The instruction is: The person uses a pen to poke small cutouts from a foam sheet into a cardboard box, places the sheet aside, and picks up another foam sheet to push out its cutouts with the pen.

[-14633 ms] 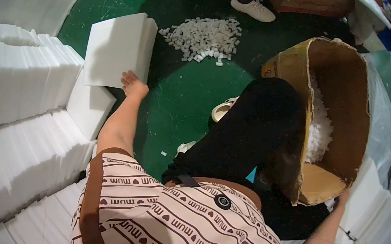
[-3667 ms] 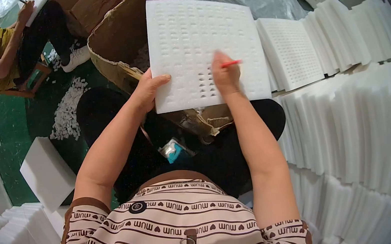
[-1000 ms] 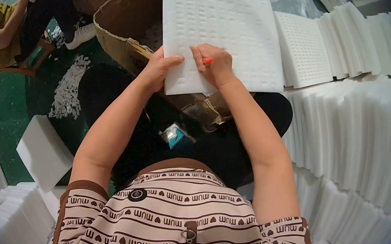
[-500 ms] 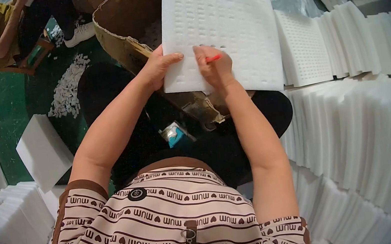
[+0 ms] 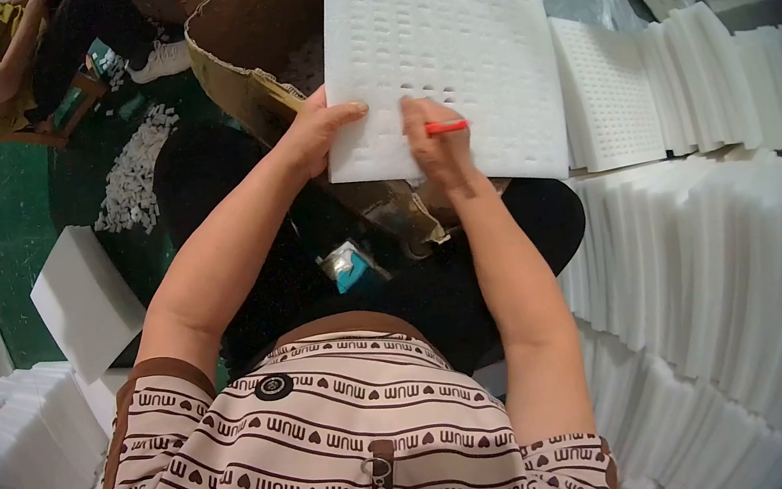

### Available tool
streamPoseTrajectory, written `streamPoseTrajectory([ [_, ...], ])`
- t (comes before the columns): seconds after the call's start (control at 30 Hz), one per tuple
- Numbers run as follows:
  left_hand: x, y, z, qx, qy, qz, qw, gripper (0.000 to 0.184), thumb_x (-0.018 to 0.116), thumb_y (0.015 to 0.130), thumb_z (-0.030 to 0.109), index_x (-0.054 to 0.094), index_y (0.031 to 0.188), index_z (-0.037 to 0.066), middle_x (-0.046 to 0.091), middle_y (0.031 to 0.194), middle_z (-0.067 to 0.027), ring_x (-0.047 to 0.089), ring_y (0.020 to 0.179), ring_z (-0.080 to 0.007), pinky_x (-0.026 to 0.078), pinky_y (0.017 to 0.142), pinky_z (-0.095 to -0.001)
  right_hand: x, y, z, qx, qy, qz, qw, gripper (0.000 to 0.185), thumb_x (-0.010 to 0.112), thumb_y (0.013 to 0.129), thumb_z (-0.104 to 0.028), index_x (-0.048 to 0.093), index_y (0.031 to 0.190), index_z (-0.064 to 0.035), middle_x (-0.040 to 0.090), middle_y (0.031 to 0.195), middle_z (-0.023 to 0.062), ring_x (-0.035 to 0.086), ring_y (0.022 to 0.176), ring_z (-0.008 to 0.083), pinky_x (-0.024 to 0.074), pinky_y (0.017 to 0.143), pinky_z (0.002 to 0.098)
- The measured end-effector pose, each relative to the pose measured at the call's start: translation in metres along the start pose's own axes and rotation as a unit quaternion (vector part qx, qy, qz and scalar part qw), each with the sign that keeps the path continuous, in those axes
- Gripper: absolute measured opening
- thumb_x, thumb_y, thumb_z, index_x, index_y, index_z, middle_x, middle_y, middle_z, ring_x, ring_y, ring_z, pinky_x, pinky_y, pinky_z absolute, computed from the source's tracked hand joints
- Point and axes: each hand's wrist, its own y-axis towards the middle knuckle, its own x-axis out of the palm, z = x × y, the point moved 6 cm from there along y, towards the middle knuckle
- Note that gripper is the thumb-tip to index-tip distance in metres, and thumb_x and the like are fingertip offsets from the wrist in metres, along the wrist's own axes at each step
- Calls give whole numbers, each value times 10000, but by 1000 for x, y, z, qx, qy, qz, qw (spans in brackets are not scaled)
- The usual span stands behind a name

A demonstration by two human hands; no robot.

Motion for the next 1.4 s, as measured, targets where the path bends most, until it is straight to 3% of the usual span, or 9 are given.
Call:
streamPoseTrajectory([
  [0.23,0,-2,0,-2,-26,-14,1000,493,615,720,47,470,1186,-16,585,1064,-213,591,877,-281,499,763,-369,-16,-14,5,81,130,38,987,285,450,917,-159,461,657,-43,444,632,30,385,559,156,342,548,284],
  [0.37,0,1,-1,13,-6,-17,1000,495,606,720,45,467,1190,-20,583,1069,-213,589,884,-284,495,774,-369,14,-14,-27,-122,-202,-49,971,284,469,908,-130,504,647,-22,480,588,51,414,528,162,359,520,292],
  [0.4,3,2,1,14,-4,-19,1000,495,606,720,45,467,1190,-20,583,1069,-213,589,884,-284,495,774,-369,11,-14,-24,-122,-203,-46,970,284,469,908,-130,504,647,-22,480,588,51,414,528,162,359,520,292],
  [0.57,-2,-4,1,0,1,21,1000,503,600,718,40,463,1198,-20,581,1074,-209,587,891,-286,493,780,-368,-9,-15,13,21,81,24,996,281,486,893,-148,498,640,-25,474,582,63,391,509,182,354,516,292],
  [0.73,2,-2,0,-2,-22,-13,1000,496,591,723,32,464,1199,-18,583,1075,-206,587,890,-283,493,782,-366,-10,-20,-14,-23,10,-11,1000,298,486,899,-167,494,639,-22,469,581,64,383,506,182,352,515,289],
  [0.9,3,-3,4,16,-8,0,1000,487,581,728,23,466,1200,-16,585,1072,-201,588,889,-277,493,784,-367,13,-22,-20,-119,-189,-38,974,314,456,916,-160,463,633,-26,450,576,50,357,509,158,339,512,295],
  [1.03,4,-5,5,12,-1,16,1000,428,506,737,-20,487,1165,-34,593,1047,-199,594,867,-270,500,782,-346,-20,-24,-8,42,130,60,989,313,441,924,-139,447,630,-32,433,575,35,343,521,139,332,512,289],
  [1.2,7,-4,6,14,-16,9,1000,416,507,735,-22,497,1151,-34,595,1038,-197,591,868,-265,498,783,-347,16,-21,-18,-12,48,-42,998,317,439,932,-139,455,636,-26,453,620,40,380,573,149,350,571,277],
  [1.4,4,4,3,16,-2,16,1000,436,566,738,13,491,1167,-16,596,1039,-184,583,864,-246,491,775,-343,4,-15,-21,25,84,-11,996,307,437,932,-137,464,645,-30,453,619,38,375,567,151,350,559,281],
])
